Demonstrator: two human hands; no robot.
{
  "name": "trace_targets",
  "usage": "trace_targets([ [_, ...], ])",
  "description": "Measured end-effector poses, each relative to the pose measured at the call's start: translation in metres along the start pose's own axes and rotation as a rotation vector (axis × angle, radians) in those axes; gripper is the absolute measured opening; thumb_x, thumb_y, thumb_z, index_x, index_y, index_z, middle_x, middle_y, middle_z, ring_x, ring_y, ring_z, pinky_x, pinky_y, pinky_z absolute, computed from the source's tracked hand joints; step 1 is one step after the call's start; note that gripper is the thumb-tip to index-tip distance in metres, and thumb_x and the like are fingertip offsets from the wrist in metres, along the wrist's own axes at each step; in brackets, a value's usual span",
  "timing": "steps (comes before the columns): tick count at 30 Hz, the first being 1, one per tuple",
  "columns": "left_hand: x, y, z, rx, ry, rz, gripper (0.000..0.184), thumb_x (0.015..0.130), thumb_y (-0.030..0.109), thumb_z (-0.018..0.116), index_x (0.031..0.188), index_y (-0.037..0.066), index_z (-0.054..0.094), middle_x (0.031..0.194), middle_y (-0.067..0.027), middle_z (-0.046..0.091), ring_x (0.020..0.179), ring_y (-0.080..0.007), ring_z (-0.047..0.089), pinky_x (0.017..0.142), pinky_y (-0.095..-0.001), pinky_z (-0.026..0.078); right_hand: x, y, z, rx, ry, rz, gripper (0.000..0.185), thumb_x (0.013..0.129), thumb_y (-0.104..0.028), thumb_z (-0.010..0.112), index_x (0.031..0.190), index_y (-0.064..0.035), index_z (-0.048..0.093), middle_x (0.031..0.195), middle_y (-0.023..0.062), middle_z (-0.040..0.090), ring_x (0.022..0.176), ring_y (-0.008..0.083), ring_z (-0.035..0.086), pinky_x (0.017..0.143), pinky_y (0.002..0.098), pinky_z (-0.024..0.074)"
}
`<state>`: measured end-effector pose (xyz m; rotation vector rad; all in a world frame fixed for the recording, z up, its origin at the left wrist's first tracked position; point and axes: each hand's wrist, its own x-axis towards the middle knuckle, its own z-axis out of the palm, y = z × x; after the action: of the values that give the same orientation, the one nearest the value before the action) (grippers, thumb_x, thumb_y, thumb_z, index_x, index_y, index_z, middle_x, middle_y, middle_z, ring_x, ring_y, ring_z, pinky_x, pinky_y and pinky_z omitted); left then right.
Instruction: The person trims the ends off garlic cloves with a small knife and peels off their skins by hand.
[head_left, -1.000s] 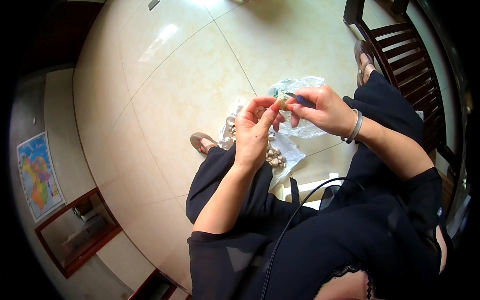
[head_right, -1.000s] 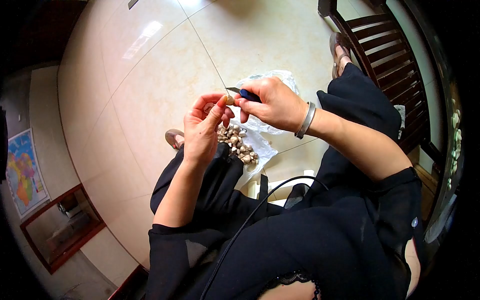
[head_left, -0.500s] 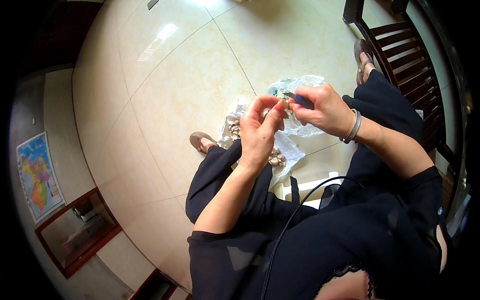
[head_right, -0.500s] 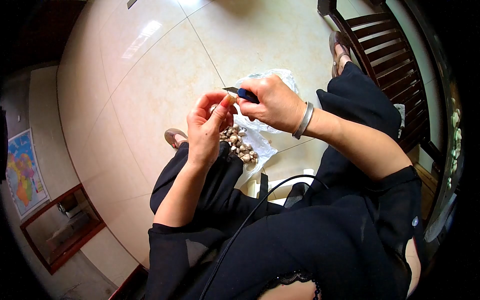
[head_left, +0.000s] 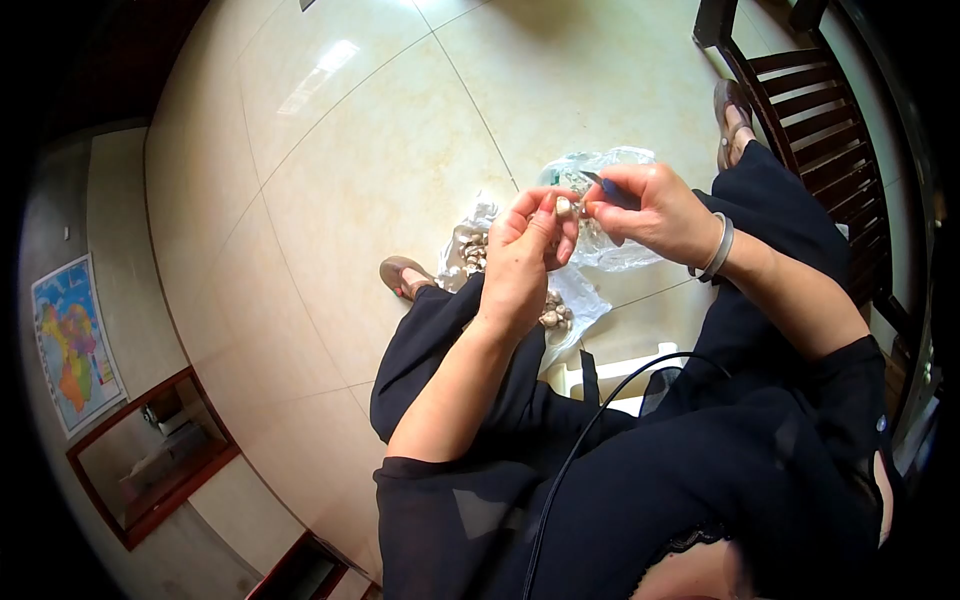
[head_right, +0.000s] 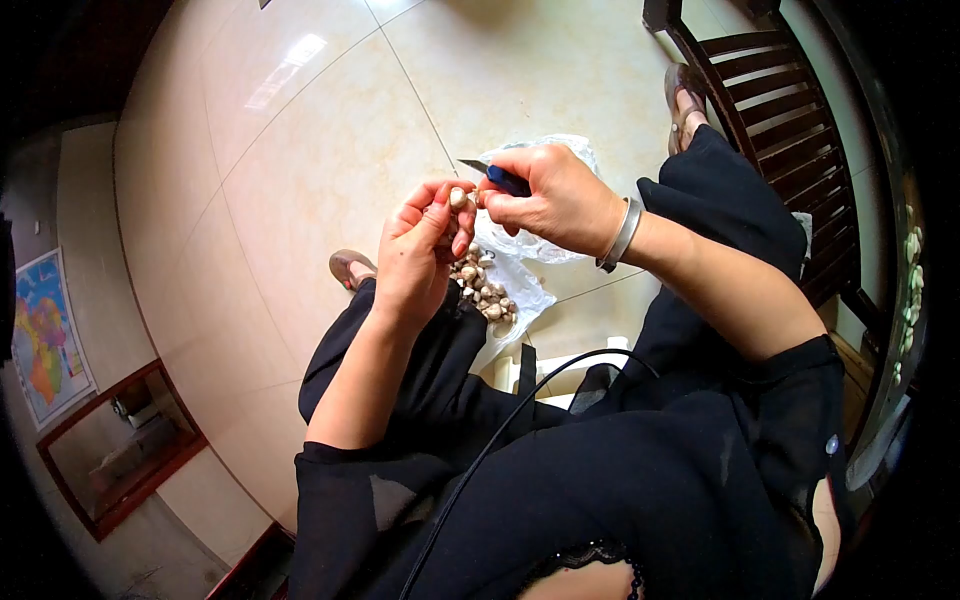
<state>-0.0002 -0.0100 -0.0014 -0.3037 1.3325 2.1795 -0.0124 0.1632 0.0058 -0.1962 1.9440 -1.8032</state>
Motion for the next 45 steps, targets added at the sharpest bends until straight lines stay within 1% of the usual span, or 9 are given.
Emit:
trace_targets([
  [14,0.003,0.001,-0.012,-0.219,-0.038,-0.141,0.018,0.089,0.021,0.045,0.095,0.005,0.050,0.070,-0.0063,0.056,0.051,-0.0097,0.046,0.043,-0.0183,0.032,-0.001,0.000,-0.002,-0.239,-0.060,0.166,0.016,0.081,-0.015,0.059,0.074,-0.0006,0.055,0.055,0.0007,0.050,0.051,0.0042,0.045,0.046,0.0201,0.0349],
  [16,0.002,0.001,-0.012,-0.209,-0.044,-0.144,0.018,0.090,0.022,0.045,0.095,0.005,0.049,0.070,-0.0068,0.056,0.051,-0.0100,0.046,0.043,-0.0182,0.031,0.000,0.007,0.002,-0.302,0.086,-0.159,0.019,0.078,-0.018,0.062,0.078,0.0001,0.056,0.059,0.0066,0.054,0.055,0.0105,0.051,0.052,0.0229,0.0414],
  [20,0.000,0.003,-0.006,-0.126,-0.099,-0.167,0.024,0.091,0.026,0.041,0.096,0.004,0.049,0.066,-0.0077,0.053,0.049,-0.0097,0.043,0.045,-0.0182,0.033,0.000,-0.002,0.003,-0.226,0.082,-0.131,0.022,0.075,-0.017,0.065,0.085,0.0005,0.056,0.064,0.0071,0.055,0.060,0.0106,0.052,0.054,0.0221,0.0418],
  [23,-0.002,0.002,-0.003,-0.091,-0.111,-0.175,0.024,0.090,0.030,0.044,0.094,0.006,0.048,0.065,-0.0080,0.056,0.047,-0.0096,0.046,0.042,-0.0174,0.030,0.000,0.002,0.003,-0.277,0.105,-0.224,0.020,0.074,-0.013,0.067,0.088,-0.0014,0.058,0.068,0.0004,0.053,0.058,0.0051,0.043,0.050,0.0185,0.0359],
  [25,-0.003,0.001,-0.003,-0.039,-0.134,-0.148,0.025,0.090,0.031,0.043,0.092,0.007,0.048,0.066,-0.0078,0.056,0.047,-0.0084,0.046,0.041,-0.0167,0.030,0.000,0.001,0.002,-0.234,0.115,-0.184,0.021,0.072,-0.016,0.068,0.081,0.0007,0.059,0.065,0.0079,0.058,0.058,0.0107,0.053,0.055,0.0225,0.0437],
  [32,-0.004,-0.001,-0.003,0.034,-0.086,-0.070,0.023,0.091,0.030,0.043,0.094,0.006,0.046,0.068,-0.0080,0.057,0.048,-0.0062,0.045,0.042,-0.0157,0.027,0.001,0.004,0.000,-0.143,0.122,-0.115,0.021,0.073,-0.018,0.068,0.079,0.0010,0.062,0.065,0.0086,0.060,0.059,0.0093,0.054,0.057,0.0217,0.0450],
  [35,-0.005,-0.001,-0.001,0.017,-0.102,-0.032,0.024,0.091,0.028,0.043,0.097,0.005,0.045,0.070,-0.0078,0.057,0.050,-0.0055,0.044,0.042,-0.0155,0.027,0.002,0.005,-0.002,-0.079,0.060,-0.023,0.018,0.077,-0.012,0.065,0.088,0.0017,0.059,0.075,0.0036,0.060,0.068,0.0066,0.055,0.060,0.0192,0.0453],
  [43,-0.006,0.001,0.001,0.024,-0.078,0.063,0.022,0.089,0.016,0.048,0.106,0.002,0.046,0.074,-0.0083,0.056,0.054,-0.0078,0.046,0.046,-0.0158,0.033,0.002,-0.002,-0.002,0.193,0.028,0.132,0.017,0.082,-0.017,0.059,0.090,-0.0016,0.059,0.069,-0.0005,0.059,0.049,-0.0007,0.039,0.041,0.0139,0.0275],
  [45,-0.006,0.002,0.001,0.024,-0.074,0.061,0.023,0.089,0.016,0.048,0.106,0.002,0.046,0.074,-0.0079,0.055,0.054,-0.0078,0.046,0.046,-0.0159,0.033,0.002,-0.001,-0.003,0.223,0.027,0.138,0.018,0.081,-0.018,0.060,0.088,-0.0010,0.060,0.068,-0.0001,0.059,0.049,0.0004,0.041,0.042,0.0149,0.0311],
])
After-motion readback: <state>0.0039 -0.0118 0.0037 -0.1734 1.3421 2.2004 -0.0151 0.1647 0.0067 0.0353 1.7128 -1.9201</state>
